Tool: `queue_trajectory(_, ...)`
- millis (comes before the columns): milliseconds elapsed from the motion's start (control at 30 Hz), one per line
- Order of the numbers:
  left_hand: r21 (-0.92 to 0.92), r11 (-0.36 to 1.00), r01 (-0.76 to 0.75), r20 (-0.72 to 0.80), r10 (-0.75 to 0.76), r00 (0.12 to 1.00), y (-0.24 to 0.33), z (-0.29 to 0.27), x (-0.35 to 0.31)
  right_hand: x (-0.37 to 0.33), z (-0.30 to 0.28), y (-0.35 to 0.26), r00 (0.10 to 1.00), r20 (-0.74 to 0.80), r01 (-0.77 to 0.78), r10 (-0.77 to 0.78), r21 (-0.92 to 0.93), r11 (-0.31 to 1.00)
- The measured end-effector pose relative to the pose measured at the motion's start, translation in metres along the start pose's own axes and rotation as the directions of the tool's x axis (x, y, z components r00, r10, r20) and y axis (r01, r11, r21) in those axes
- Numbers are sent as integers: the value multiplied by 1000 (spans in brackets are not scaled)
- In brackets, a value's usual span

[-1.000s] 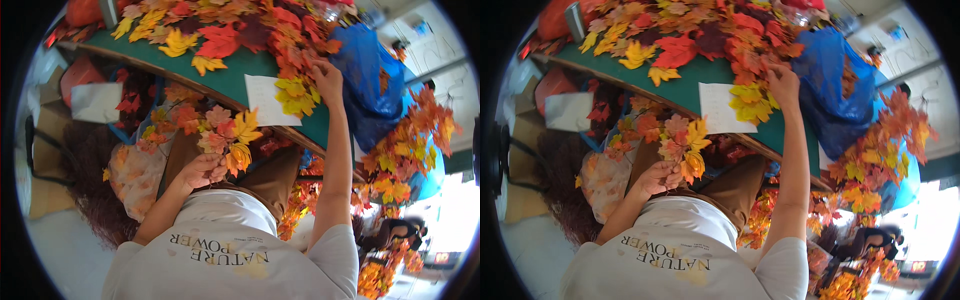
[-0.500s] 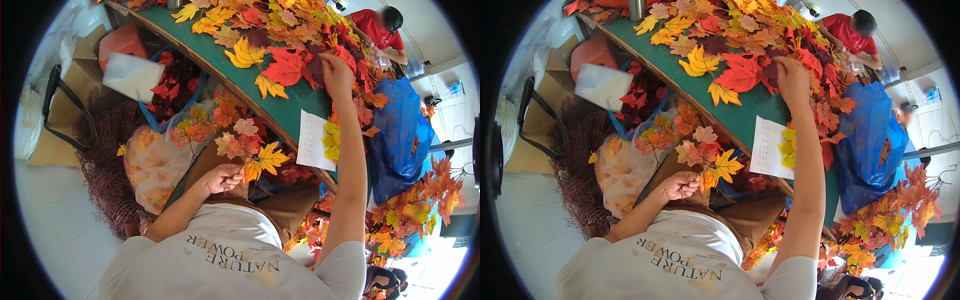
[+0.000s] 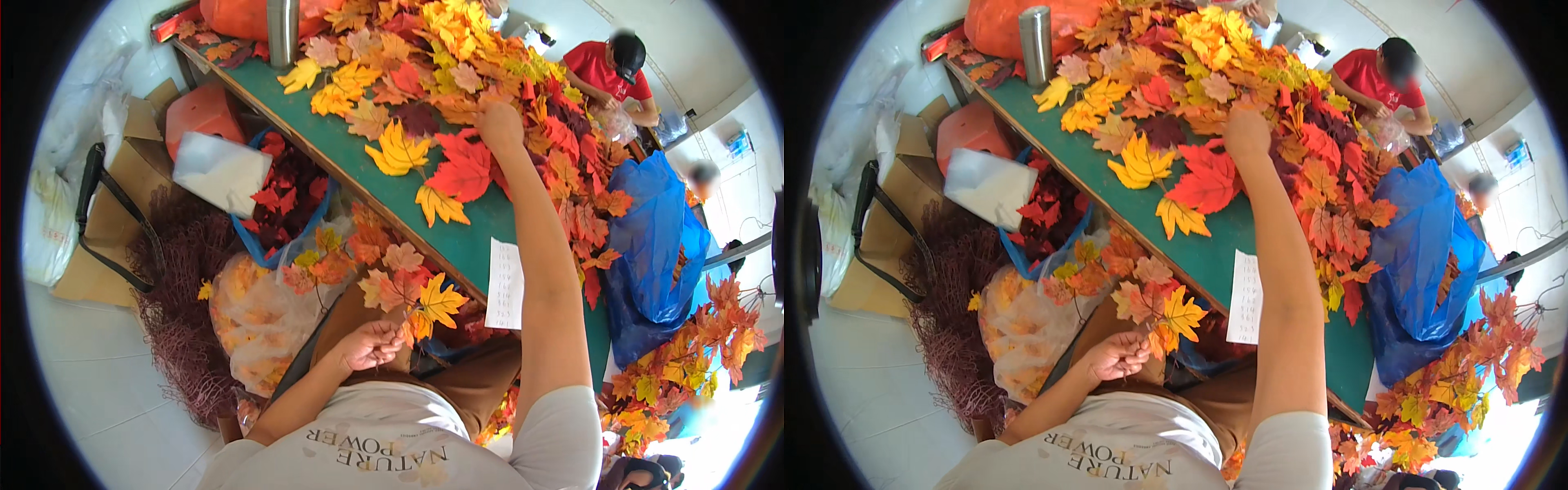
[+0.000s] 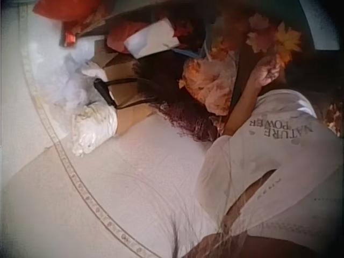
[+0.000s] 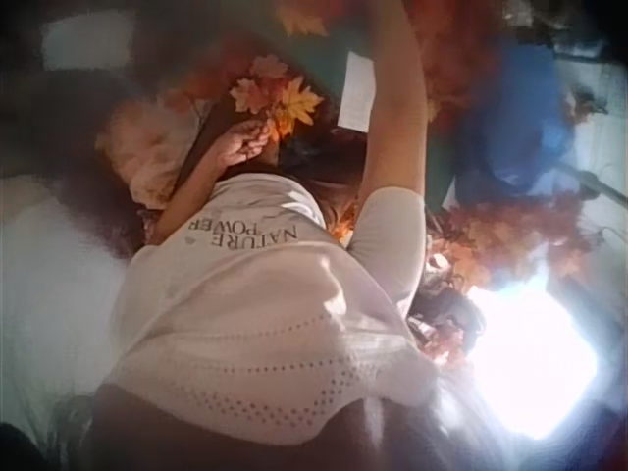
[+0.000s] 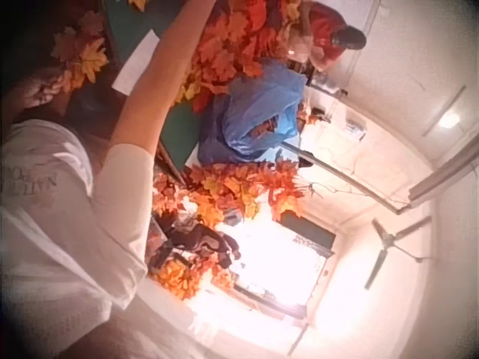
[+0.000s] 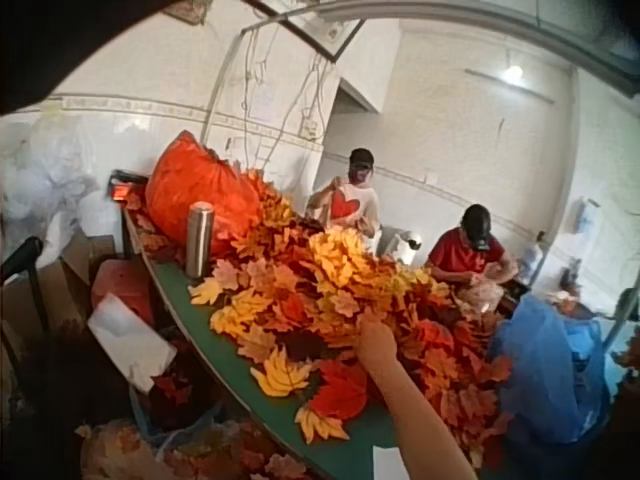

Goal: Assembling a garland using artificial autumn leaves and wire in a workshop setting.

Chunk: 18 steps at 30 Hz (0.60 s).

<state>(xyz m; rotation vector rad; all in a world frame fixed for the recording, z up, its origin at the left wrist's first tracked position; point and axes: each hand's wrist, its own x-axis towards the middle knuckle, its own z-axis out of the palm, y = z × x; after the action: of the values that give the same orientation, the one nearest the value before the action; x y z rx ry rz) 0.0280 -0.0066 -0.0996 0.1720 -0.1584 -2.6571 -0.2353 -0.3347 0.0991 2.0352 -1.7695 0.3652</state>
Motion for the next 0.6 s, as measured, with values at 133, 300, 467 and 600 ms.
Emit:
queue_trajectory(133,53,998,-16,0,16,1000,-2,26,10,-34,-49,41,925,-247,-174,289,401,900)
queue_trajectory(300,75,977,-199,22,198,980,-3,55,13,-120,-127,54,823,-53,7,566,997,83)
queue_trajectory(467,197,909,-368,-17,378,926,-5,96,16,-270,-150,-34,845,206,29,494,904,-426)
queue_trajectory(600,378,805,-457,-61,514,856,-27,124,13,-351,-164,-115,709,536,-325,459,826,-461)
